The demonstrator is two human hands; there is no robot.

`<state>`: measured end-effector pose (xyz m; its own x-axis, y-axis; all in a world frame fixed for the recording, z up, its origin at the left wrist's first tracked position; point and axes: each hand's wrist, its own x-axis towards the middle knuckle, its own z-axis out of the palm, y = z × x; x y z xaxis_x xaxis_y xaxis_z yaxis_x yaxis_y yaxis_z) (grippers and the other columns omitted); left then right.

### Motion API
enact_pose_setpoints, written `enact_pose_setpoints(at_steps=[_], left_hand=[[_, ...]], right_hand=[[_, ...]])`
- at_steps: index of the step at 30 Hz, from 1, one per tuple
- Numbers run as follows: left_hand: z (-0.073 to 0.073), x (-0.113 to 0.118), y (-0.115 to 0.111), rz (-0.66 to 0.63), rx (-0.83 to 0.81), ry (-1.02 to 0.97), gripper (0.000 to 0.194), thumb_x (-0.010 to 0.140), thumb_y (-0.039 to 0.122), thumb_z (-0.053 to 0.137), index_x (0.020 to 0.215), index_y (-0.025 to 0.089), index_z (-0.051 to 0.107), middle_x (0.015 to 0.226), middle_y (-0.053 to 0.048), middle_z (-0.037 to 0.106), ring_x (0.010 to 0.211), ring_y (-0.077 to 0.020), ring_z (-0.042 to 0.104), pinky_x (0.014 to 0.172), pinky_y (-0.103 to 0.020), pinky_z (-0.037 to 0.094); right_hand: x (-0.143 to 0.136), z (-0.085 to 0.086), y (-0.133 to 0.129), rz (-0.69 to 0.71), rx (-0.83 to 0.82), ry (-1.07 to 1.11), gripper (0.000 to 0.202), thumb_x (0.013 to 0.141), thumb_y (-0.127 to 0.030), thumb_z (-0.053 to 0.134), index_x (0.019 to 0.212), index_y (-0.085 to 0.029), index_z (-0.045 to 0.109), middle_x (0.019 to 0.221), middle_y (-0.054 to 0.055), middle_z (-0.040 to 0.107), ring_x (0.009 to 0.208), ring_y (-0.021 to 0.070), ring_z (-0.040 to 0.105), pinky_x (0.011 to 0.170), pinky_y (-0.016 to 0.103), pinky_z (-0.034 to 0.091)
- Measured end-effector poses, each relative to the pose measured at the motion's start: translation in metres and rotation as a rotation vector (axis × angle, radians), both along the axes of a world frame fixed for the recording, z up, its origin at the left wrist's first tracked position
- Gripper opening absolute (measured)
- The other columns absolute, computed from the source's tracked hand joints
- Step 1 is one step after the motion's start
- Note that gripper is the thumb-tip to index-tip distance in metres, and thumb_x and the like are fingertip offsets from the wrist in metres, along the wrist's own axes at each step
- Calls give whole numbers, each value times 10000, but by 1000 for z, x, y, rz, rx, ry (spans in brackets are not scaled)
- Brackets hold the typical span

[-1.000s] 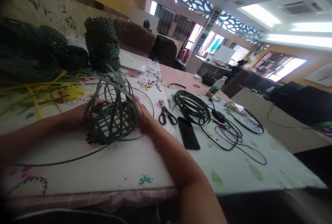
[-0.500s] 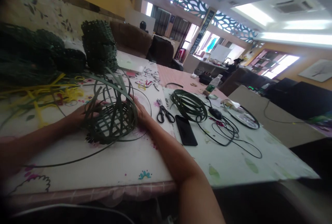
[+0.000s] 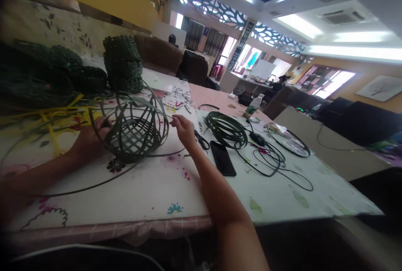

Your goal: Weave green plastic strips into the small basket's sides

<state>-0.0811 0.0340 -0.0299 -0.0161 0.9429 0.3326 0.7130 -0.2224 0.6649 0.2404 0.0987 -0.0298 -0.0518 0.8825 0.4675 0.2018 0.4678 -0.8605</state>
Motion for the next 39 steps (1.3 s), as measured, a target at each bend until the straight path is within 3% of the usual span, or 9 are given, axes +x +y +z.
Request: enact_pose_setpoints(at_steps=[4, 9, 17, 21, 24, 29, 35, 37, 39], left_hand=[[6, -7, 0, 173, 32, -11, 173, 895, 346, 414, 980, 224, 501, 814, -20, 561, 798, -231, 572, 744, -338, 450], [12, -6, 0, 249, 0, 32, 195, 918, 310, 418, 1031, 210, 542, 837, -45, 581, 828, -260, 588, 782, -362, 452], [16, 1, -3, 286, -29, 105, 273, 970, 311, 422, 1135, 171, 588, 900, -87, 633, 907, -290, 636, 822, -365, 459], [13, 2, 1, 308, -10, 117, 302, 963, 297, 426, 1167, 164, 604, 972, -116, 684, 937, -303, 667, 853, -384, 486], [10, 4, 3, 326, 16, 116, 359, 968, 288, 410, 1242, 153, 598, 1008, -139, 707, 953, -325, 687, 873, -414, 506], [5, -1, 5, 259, 68, 100, 545, 997, 406, 420, 1445, 109, 505, 1156, -167, 713, 1036, -331, 684, 957, -458, 517], [-6, -33, 13, -143, 352, 101, 982, 942, 835, 406, 1566, 78, 383, 1523, -253, 475, 1334, -350, 517, 1005, -464, 549], [-5, -40, 6, -152, 435, 144, 946, 924, 840, 463, 1510, 99, 436, 1548, -257, 435, 1374, -359, 485, 961, -448, 576], [-3, -40, -7, -52, 561, 204, 750, 926, 766, 574, 1322, 130, 563, 1412, -227, 551, 1322, -348, 533, 937, -437, 576]], right_hand=[[-4, 12, -27, 20, 95, -262, 397, 990, -565, 566, 861, -241, 756, 880, 54, 784, 894, 236, 724, 907, 399, 535], [-29, 10, -62, 167, 240, -494, 491, 981, -661, 571, 805, -238, 748, 770, 68, 712, 783, 233, 633, 884, 415, 489], [-54, -3, -88, 59, 328, -583, 457, 949, -679, 637, 940, -236, 751, 681, 37, 610, 712, 217, 581, 844, 376, 446], [-56, 0, -92, -21, 415, -689, 477, 1002, -622, 594, 1263, -243, 719, 856, 71, 710, 791, 216, 628, 821, 349, 437], [-61, 3, -94, -14, 329, -942, 387, 1056, -497, 566, 1340, -269, 698, 941, 61, 773, 838, 196, 689, 754, 301, 423], [-69, 3, -90, 9, 145, -1080, 275, 1082, -388, 555, 1282, -332, 736, 1142, 0, 821, 966, 169, 761, 699, 249, 427], [-70, -5, -84, 13, 137, -1054, 299, 1076, -345, 561, 1328, -348, 722, 1193, -8, 819, 1027, 185, 780, 733, 253, 475], [-71, -9, -82, 18, 140, -1043, 307, 1071, -330, 563, 1336, -353, 718, 1198, -9, 819, 1025, 193, 784, 731, 261, 481], [-73, -11, -80, 24, 145, -1030, 303, 1071, -331, 559, 1323, -354, 725, 1196, -8, 820, 1019, 198, 786, 727, 266, 484]])
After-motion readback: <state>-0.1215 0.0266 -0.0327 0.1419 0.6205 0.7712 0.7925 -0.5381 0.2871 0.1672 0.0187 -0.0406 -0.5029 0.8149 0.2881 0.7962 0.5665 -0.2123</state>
